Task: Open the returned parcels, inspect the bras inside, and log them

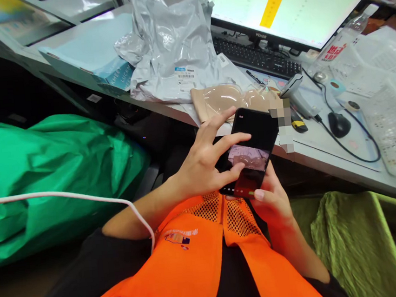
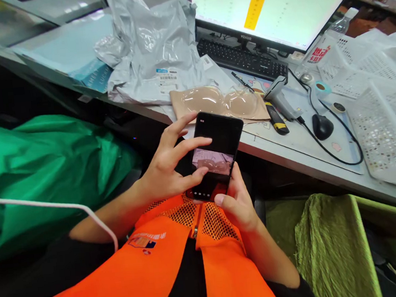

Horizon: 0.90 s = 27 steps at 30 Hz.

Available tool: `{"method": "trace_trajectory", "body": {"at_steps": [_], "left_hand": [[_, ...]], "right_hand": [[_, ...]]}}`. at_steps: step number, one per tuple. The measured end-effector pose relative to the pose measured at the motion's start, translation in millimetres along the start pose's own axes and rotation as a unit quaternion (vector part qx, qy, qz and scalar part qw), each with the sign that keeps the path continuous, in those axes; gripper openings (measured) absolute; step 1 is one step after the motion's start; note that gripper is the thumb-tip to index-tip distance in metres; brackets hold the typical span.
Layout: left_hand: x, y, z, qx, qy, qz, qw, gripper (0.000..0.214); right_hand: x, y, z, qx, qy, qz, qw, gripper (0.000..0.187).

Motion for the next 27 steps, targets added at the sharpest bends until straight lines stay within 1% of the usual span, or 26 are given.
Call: {"method": "trace_trajectory", "body": {"at_steps": [2, 4, 9, 15, 17, 18, 22, 24, 27], "left_hand": [[-0.5, 0.0, -1.2, -0.007, 0.001, -0.003, 1.000, 0.063], [-1.7, 0.2, -1.9, -0.006, -0.002, 0.000, 1.000, 0.070], [-2.5, 2.8, -3.4, 0.009, -0.002, 0.017, 1.000, 0.067], [-0.7, 3.8, -4.3, 0.020, -0.003, 0.051, 0.998, 0.074], [-0.3, 3.2, -3.8, 0.025, -0.005, 0.063, 0.998, 0.071], [-0.1, 2.6, -3.5, 0.025, -0.007, 0.064, 0.998, 0.065], [0.3, -0.1, -3.2, 0.020, -0.001, 0.048, 0.999, 0.036], [0.5, -0.6, -3.3, 0.021, 0.007, 0.045, 0.999, 0.032], [1.9, 0.6, -3.8, 0.026, 0.005, 0.054, 0.998, 0.032]], "right_hand": [[0.4, 0.3, 0.5, 0.003, -0.005, 0.001, 1.000, 0.079], [-0.2, -0.2, 1.3, 0.009, -0.009, 0.003, 1.000, 0.079], [-2.1, -1.5, 1.4, 0.010, -0.008, 0.006, 1.000, 0.075], [-0.6, 1.5, 0.3, 0.000, 0.001, 0.004, 1.000, 0.074], [-0.9, 0.5, 0.6, 0.003, -0.003, 0.004, 1.000, 0.073], [-1.4, -0.4, 0.8, 0.008, -0.005, 0.004, 1.000, 0.073], [-4.0, -4.2, 1.2, 0.017, 0.000, 0.006, 1.000, 0.074], [-4.3, -4.3, 0.9, 0.011, 0.006, 0.006, 1.000, 0.073], [-2.7, -1.0, 0.1, -0.004, 0.014, 0.004, 1.000, 0.070]]}}
Point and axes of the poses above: each hand's wrist, its own z-axis away from the middle knuckle, its own y-axis out of the back of the hand, x = y × z, the point moved 3 cm from there along -z, towards the middle knuckle, and after that the axes turned 11 degrees about z, right-handed, at the moved point
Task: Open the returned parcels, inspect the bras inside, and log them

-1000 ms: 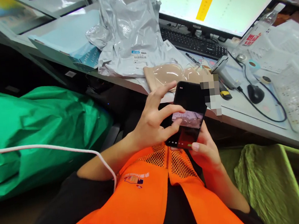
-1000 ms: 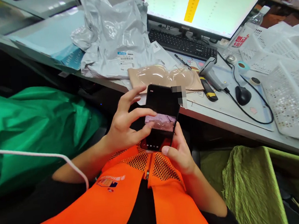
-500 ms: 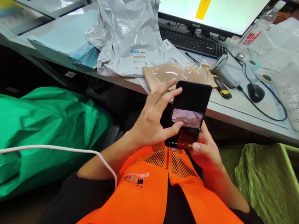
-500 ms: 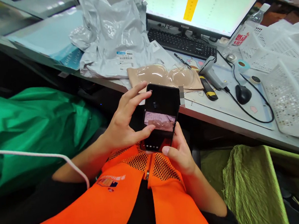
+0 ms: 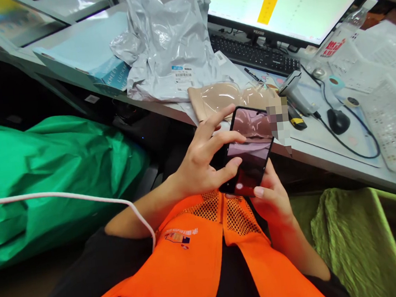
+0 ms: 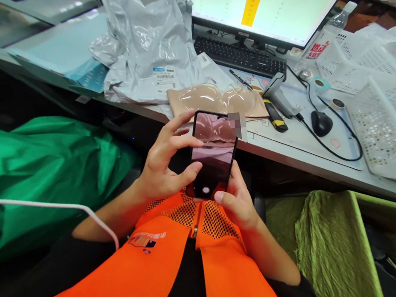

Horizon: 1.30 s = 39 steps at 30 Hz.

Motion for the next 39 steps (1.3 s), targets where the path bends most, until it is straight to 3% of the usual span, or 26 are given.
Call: {"method": "trace_trajectory", "body": {"at_steps": [6, 11, 13, 16, 18, 20, 23, 26, 29, 34, 39], "left_hand": [[-3, -0.4, 0, 0.017, 0.014, 0.059, 0.998, 0.035], [-26, 0.8, 6, 0.090, 0.069, 0.183, 0.976, 0.047], [-35, 15.6, 2, 0.114, 0.075, 0.172, 0.976, 0.043], [-44, 55.3, -14, 0.119, 0.086, 0.151, 0.978, 0.041], [-52, 82.3, -33, 0.078, 0.113, 0.139, 0.981, 0.044], [-70, 104.6, -56, 0.047, 0.136, 0.058, 0.988, 0.043], [-123, 120.5, -93, 0.011, 0.189, -0.119, 0.975, 0.050], [-190, 113.3, -113, -0.106, 0.315, -0.242, 0.911, 0.087], [-232, 101.9, -112, -0.198, 0.405, -0.298, 0.841, 0.113], [-251, 102.9, -111, -0.213, 0.420, -0.316, 0.823, 0.095], [-257, 124.9, -111, -0.224, 0.388, -0.317, 0.836, 0.078]], "right_hand": [[9, 7, -2, -0.032, 0.014, -0.007, 0.999, 0.065], [-3, 7, -11, -0.052, 0.017, 0.008, 0.998, 0.060], [-21, 13, -21, -0.050, 0.026, 0.021, 0.998, 0.061], [-54, 28, -39, -0.053, 0.038, 0.048, 0.997, 0.066], [-70, 37, -51, -0.069, 0.026, 0.064, 0.995, 0.074], [-75, 44, -62, -0.088, -0.006, 0.073, 0.993, 0.082], [-66, 52, -79, -0.106, -0.048, 0.080, 0.990, 0.087], [-58, 67, -101, -0.091, -0.052, 0.082, 0.991, 0.091], [-62, 96, -129, -0.043, -0.041, 0.079, 0.995, 0.095], [-66, 129, -183, 0.004, -0.037, 0.094, 0.995, 0.094], [-52, 122, -224, 0.047, -0.058, 0.093, 0.993, 0.088]]}}
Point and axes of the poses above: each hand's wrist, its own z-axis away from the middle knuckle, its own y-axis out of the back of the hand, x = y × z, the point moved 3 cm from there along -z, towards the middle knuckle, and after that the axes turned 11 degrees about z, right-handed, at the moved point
